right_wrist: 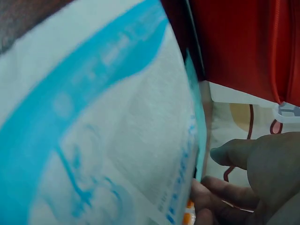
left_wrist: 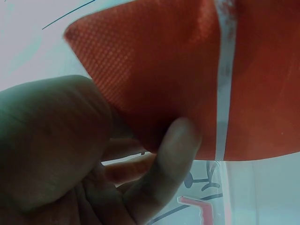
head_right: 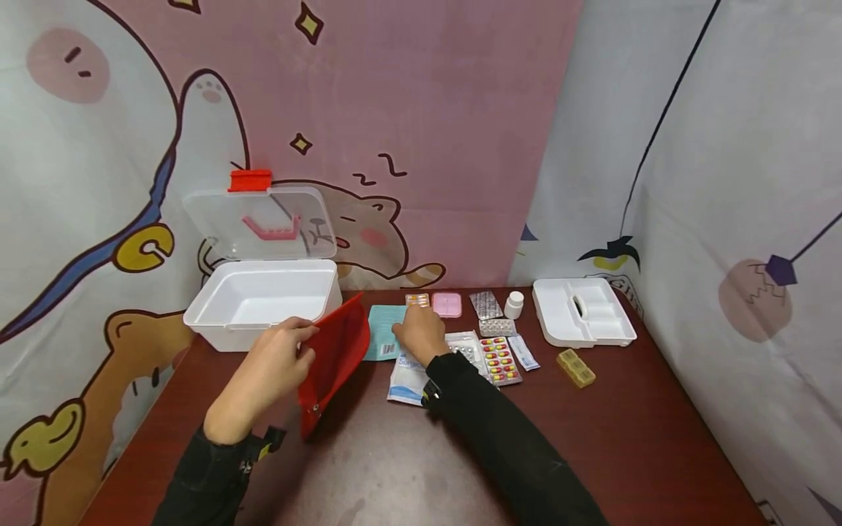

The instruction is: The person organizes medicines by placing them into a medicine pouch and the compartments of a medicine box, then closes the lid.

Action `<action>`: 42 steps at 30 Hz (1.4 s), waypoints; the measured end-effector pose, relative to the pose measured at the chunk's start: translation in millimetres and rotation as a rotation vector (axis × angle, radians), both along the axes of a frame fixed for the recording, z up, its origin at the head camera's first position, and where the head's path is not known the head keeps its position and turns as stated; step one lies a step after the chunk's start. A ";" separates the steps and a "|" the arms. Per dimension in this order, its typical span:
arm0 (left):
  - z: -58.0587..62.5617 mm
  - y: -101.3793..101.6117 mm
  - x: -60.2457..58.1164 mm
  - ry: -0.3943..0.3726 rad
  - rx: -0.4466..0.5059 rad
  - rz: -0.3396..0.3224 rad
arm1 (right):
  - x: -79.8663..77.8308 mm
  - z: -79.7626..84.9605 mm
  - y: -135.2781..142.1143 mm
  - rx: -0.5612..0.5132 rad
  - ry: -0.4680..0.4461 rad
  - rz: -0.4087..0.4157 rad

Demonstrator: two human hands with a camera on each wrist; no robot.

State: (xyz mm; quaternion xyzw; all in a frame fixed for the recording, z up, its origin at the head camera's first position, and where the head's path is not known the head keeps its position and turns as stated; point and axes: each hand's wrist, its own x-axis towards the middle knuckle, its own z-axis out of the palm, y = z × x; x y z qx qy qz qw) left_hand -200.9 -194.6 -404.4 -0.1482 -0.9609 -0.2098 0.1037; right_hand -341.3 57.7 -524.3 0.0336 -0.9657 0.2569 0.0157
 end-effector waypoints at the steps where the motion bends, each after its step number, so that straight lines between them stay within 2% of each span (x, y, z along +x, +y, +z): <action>1: -0.4 0.2 -0.1 0.002 -0.001 0.000 | -0.5 -2.1 -0.3 0.004 -0.002 0.004; 2: -0.7 0.4 -0.2 0.005 0.000 -0.001 | -0.5 -3.6 -0.8 0.008 -0.001 0.006; 3: -1.1 0.5 -0.5 0.010 0.000 -0.001 | 5.7 6.7 -3.8 0.010 -0.026 -0.005; 6: -1.8 0.7 -0.6 0.017 0.003 -0.005 | 0.7 -1.7 -4.7 0.006 -0.021 -0.004; 7: -1.8 0.7 -0.8 0.018 0.003 -0.006 | -3.6 -9.7 -4.9 0.009 -0.009 -0.004; 9: -1.7 0.7 -0.8 0.013 0.003 -0.008 | -5.8 -10.8 -7.0 0.001 -0.037 -0.022; 12: -1.5 0.2 -1.2 0.002 0.002 -0.005 | -21.7 -32.0 -8.1 -0.022 -0.014 -0.026; 14: -1.4 -0.6 -1.5 -0.004 -0.001 -0.001 | -28.4 -36.1 -8.1 -0.083 0.002 -0.031; 16: -1.1 -1.4 -1.8 -0.003 -0.002 0.001 | -41.6 -55.7 -5.1 -0.147 0.077 -0.028; 18: -0.7 -2.1 -2.0 -0.004 -0.005 0.004 | -41.8 -54.4 -2.4 -0.236 0.095 -0.039; 21: -0.7 -2.6 -1.7 -0.009 -0.006 0.001 | -18.2 -21.7 -0.2 -0.395 0.033 -0.093; 25: -1.4 -2.0 -1.5 0.000 -0.005 -0.009 | 18.1 28.9 5.2 -0.547 -0.016 -0.132; 30: -2.9 -0.7 -2.2 0.019 0.008 -0.017 | 32.9 52.5 18.2 -0.634 -0.016 -0.123; 38: -4.3 -0.1 -3.9 0.022 0.016 -0.011 | 63.8 92.0 31.9 -0.899 -0.181 -0.058; 42: -4.2 0.3 -4.3 0.035 0.023 -0.011 | 76.3 100.7 26.2 -1.020 -0.261 -0.003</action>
